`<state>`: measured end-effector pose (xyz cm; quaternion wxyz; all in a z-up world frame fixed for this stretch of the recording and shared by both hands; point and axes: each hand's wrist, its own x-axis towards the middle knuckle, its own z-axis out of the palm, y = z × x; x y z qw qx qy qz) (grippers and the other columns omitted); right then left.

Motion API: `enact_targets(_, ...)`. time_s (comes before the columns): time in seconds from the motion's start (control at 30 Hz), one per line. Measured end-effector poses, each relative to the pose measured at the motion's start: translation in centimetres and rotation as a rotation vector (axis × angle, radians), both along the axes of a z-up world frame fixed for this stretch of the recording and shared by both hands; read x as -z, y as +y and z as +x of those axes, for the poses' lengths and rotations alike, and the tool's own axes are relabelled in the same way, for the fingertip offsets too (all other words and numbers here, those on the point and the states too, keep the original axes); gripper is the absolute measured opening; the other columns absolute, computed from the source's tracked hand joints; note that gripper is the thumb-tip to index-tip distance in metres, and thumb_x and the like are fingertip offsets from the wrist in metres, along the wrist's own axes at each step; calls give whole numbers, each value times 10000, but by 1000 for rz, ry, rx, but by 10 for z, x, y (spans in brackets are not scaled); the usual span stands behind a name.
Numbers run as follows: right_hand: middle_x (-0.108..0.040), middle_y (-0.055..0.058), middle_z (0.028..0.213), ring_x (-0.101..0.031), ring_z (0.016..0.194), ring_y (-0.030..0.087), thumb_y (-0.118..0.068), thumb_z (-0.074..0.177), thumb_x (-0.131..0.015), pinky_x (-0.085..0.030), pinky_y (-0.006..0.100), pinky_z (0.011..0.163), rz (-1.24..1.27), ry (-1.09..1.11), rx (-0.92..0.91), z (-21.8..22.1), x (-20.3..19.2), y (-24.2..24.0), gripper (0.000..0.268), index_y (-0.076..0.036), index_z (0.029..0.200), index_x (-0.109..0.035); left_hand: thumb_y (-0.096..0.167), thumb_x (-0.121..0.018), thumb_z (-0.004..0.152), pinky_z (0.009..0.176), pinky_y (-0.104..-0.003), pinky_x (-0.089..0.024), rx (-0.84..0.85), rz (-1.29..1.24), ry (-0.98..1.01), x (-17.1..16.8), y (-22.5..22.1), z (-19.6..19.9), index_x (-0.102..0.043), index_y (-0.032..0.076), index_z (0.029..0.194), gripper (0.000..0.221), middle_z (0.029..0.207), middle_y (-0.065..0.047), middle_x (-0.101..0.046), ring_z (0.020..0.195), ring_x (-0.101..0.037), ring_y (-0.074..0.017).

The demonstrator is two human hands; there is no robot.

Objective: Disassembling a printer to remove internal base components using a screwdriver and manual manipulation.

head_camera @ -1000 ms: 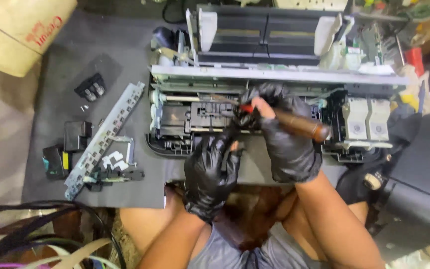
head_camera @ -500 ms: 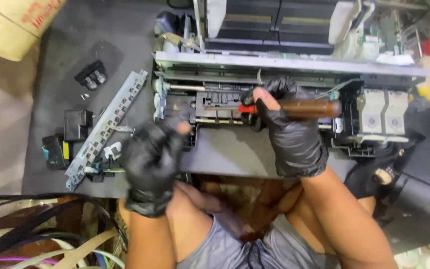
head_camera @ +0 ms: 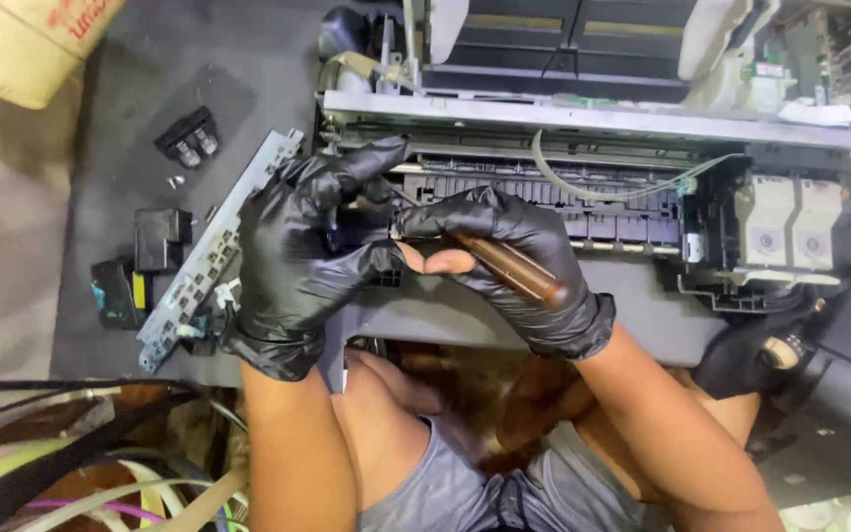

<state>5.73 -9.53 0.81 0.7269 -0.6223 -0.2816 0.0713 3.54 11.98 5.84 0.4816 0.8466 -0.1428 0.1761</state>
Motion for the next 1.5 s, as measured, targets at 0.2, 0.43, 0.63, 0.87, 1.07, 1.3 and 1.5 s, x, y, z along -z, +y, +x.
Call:
enact_targets(0.2,-746,98,1066,-722,912,185,-91,892,-760,-623,322,894,-30,-32,1,-5,-2,4,189,-21,1052,-688,347,-929,742,723,-366,-500,-5,195,-152,0,-1,2,-713,89,1275,630,948,-70,-685,761,-606,-206)
enact_targets(0.43,-757,92,995,-716,778,158,-42,775,-886,-601,275,717,-169,-227,142,-7,29,-3,377,-10,1080,-667,345,-774,849,939,-364,-567,-1,56,-201,9,-1,1,-669,-16,1267,562,1245,-130,-729,966,-702,-230)
enact_targets(0.63,-784,99,995,-777,825,188,-87,807,-859,-613,282,757,-222,-387,236,-15,-4,18,260,0,1014,-727,405,-1011,696,898,-356,-531,-54,196,-296,7,-14,-2,-698,57,1261,733,1217,-50,-751,876,-614,-187)
enact_targets(0.87,-772,114,939,-733,779,178,21,875,-760,-602,284,726,-146,-279,365,-19,-4,22,89,15,944,-705,196,-864,853,941,-422,-503,-8,207,-270,3,-15,-4,-710,52,1235,437,1073,-59,-723,896,-588,-243)
enact_targets(1.07,-674,84,729,-577,589,187,52,845,-730,-484,295,604,-263,-465,475,-18,-16,23,76,14,803,-680,101,-859,823,912,-432,-536,40,286,-264,3,-7,-3,-754,78,1182,375,1100,-88,-697,974,-630,-272)
enact_targets(1.3,-685,52,708,-579,581,178,2,863,-770,-462,295,601,-341,-576,549,-15,-14,25,81,-15,806,-716,534,-982,822,1053,-506,-611,-286,518,-184,104,38,-10,-384,138,1579,1044,1600,-177,-415,1318,-575,-383)
enact_targets(1.5,-732,73,833,-697,714,156,50,885,-682,-597,272,749,-169,-275,490,-18,12,5,81,-31,883,-673,96,-881,934,1161,-405,-505,-136,105,-300,30,-2,6,-726,104,1137,255,1171,-41,-733,1044,-681,-193)
